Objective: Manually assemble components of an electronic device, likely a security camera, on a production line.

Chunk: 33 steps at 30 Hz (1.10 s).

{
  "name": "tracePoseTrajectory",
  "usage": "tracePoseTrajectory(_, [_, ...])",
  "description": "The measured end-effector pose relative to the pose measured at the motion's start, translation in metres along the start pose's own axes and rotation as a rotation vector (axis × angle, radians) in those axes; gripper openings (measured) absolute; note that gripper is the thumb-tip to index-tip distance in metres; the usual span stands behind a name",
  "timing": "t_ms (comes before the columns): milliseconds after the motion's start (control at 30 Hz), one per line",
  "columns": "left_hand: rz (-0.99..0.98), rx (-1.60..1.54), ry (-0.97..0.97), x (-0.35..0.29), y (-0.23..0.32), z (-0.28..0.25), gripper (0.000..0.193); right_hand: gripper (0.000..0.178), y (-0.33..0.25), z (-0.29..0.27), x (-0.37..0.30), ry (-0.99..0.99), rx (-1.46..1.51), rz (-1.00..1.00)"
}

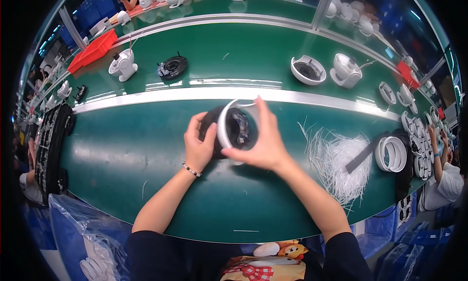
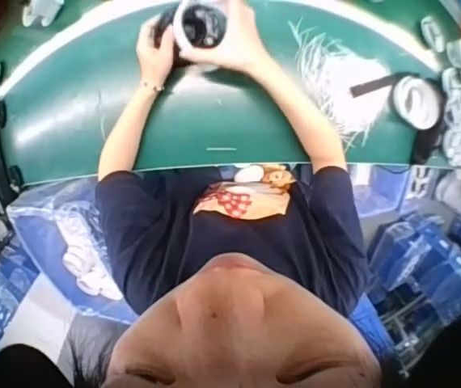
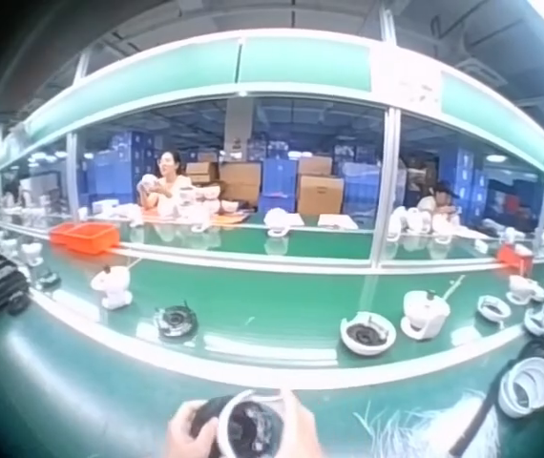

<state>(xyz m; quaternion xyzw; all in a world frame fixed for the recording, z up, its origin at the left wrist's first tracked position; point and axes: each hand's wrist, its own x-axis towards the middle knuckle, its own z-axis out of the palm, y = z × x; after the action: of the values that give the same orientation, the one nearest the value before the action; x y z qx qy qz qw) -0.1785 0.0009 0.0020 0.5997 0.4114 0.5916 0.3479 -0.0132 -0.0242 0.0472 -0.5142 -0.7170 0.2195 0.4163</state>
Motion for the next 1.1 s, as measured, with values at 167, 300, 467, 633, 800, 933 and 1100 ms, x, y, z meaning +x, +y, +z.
tracePoseTrajectory(167, [-0.048, -0.306, -0.208, -0.001, 0.009, -0.018, 0.047, 0.11, -0.014, 0.027, 0.003, 0.098, 0.015, -0.196])
tracePoseTrajectory(300, [-0.551, -1.048, -0.312, 0.001, 0.029, -0.026, 0.06, 0.111, -0.011, 0.034, 0.005, 0.048, 0.139, -0.188])
tracePoseTrajectory(467, [-0.692, -1.165, -0.317, 0.002, 0.022, -0.033, 0.064, 0.113, -0.024, 0.04, 0.009, 0.009, 0.112, -0.278])
tracePoseTrajectory(633, [-0.743, -1.156, -0.335, 0.004, 0.025, -0.041, 0.057, 0.114, -0.032, 0.03, 0.016, -0.087, 0.086, -0.349])
tracePoseTrajectory(800, [-0.789, -1.178, -0.376, 0.007, 0.025, -0.049, 0.055, 0.11, -0.039, 0.039, 0.012, -0.086, -0.049, -0.391])
tracePoseTrajectory(933, [-0.81, -1.122, -0.404, 0.009, 0.02, -0.058, 0.054, 0.107, -0.041, 0.049, 0.011, -0.077, -0.084, -0.352])
tracePoseTrajectory(1100, [-0.805, -1.007, -0.35, 0.012, 0.026, -0.062, 0.052, 0.106, -0.039, 0.054, 0.017, -0.099, 0.034, -0.311])
